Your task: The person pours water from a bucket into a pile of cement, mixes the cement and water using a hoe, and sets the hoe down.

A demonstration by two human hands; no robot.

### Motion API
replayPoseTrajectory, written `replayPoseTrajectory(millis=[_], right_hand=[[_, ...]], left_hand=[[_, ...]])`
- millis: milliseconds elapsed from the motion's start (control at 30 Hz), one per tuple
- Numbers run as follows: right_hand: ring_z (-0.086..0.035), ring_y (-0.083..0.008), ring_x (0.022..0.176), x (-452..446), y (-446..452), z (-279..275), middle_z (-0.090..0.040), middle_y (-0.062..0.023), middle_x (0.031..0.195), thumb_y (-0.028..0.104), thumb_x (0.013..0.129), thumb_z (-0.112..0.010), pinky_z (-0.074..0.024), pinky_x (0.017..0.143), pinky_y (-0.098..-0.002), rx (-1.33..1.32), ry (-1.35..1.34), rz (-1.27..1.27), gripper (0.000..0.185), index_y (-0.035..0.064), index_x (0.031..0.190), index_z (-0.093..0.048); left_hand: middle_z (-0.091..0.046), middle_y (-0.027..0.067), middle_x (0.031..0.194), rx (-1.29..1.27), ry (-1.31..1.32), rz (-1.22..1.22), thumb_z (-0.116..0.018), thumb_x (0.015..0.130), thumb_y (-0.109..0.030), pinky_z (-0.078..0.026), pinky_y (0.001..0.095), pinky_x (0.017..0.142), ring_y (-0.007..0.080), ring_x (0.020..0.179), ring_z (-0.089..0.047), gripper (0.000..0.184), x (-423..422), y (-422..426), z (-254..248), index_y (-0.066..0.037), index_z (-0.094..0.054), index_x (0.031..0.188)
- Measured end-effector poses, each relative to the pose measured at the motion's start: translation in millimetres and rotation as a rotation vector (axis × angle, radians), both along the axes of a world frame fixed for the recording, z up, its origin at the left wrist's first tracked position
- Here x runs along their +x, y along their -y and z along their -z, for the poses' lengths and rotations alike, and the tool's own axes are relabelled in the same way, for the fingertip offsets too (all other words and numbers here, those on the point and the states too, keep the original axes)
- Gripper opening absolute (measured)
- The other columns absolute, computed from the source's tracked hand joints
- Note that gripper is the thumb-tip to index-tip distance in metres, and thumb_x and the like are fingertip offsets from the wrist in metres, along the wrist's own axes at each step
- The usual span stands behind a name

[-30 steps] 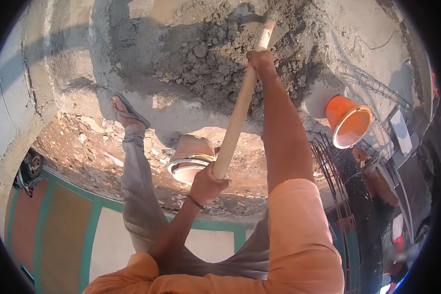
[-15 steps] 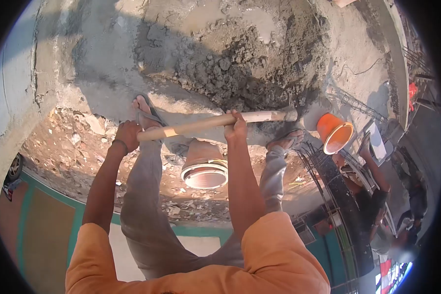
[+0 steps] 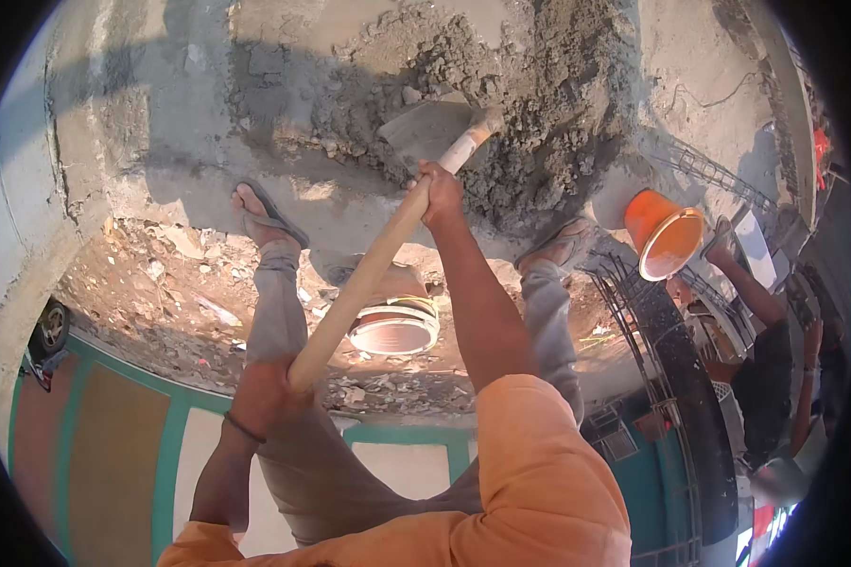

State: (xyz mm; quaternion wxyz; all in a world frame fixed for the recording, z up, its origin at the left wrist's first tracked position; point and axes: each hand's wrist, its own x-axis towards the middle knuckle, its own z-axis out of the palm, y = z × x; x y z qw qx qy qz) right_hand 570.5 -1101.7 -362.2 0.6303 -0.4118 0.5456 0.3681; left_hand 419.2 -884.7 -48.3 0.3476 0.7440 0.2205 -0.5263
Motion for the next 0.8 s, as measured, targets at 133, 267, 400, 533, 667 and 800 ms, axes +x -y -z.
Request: replayPoseTrajectory(millis=[133,267,400,533,667,800], right_hand=[[-0.058,-0.0235,0.056,129.3,0.4,2.7,-0.060,-0.0135,0.077,0.008,0.082,-0.064,-0.0498,0.047,-0.0380,-0.125,0.187,-0.432,0.026,-0.0106,0.098,-0.057],[-0.059,-0.0199,0.054,210.2,12.1,-46.9,-0.059,-0.0127,0.082,0.009,0.084,-0.064,-0.0558,0.049,-0.0338,-0.154,0.462,-0.663,0.022,-0.0071,0.096,-0.057],[-0.061,-0.0321,0.068,304.8,-6.9,-12.5,-0.065,-0.0216,0.080,0.032,0.082,-0.066,-0.0463,0.061,-0.0474,-0.462,0.735,-0.849,0.038,-0.0041,0.091,-0.065],[-0.066,-0.0264,0.066,237.9,-13.2,48.3,-0.062,-0.0222,0.087,0.011,0.087,-0.063,-0.0609,0.056,-0.0398,-0.225,0.322,-0.869,0.037,-0.0124,0.113,-0.052],[-0.062,-0.0255,0.060,102.8,26.4,46.4,-0.059,-0.0167,0.079,0.009,0.080,-0.066,-0.0570,0.053,-0.0385,-0.028,0.024,-0.826,0.043,-0.0111,0.113,-0.048],[-0.060,-0.0234,0.057,85.1,58.0,28.4,-0.056,-0.0135,0.075,0.012,0.081,-0.067,-0.0546,0.050,-0.0363,-0.058,-0.061,-0.662,0.031,-0.0041,0.102,-0.051]], left_hand=[[-0.066,0.0125,0.074,-0.139,-0.113,-0.560,-0.079,0.072,-0.027,-0.052,0.0353,0.064,0.0214,0.067,-0.066,0.039,77.3,99.1,-0.3,0.001,-0.063,0.095],[-0.064,0.0160,0.078,-0.115,0.158,-0.700,-0.079,0.074,-0.024,-0.051,0.0366,0.065,0.0261,0.072,-0.065,0.042,45.5,174.0,54.0,0.001,-0.058,0.100],[-0.061,0.0054,0.078,-0.190,0.196,-0.758,-0.079,0.075,-0.015,-0.051,0.0290,0.063,0.0127,0.070,-0.060,0.035,119.4,162.4,125.0,-0.001,-0.057,0.099],[-0.061,0.0105,0.075,-0.158,0.106,-0.894,-0.078,0.075,-0.023,-0.049,0.0336,0.060,0.0184,0.065,-0.059,0.039,84.8,178.8,120.6,0.000,-0.057,0.097],[-0.063,0.0151,0.077,-0.103,-0.116,-0.871,-0.080,0.074,-0.025,-0.051,0.0379,0.064,0.0279,0.070,-0.065,0.042,13.1,219.9,49.7,0.001,-0.054,0.096],[-0.063,0.0163,0.077,-0.117,-0.107,-0.661,-0.079,0.075,-0.028,-0.050,0.0362,0.063,0.0246,0.069,-0.065,0.049,42.0,208.1,0.6,0.003,-0.053,0.104]])
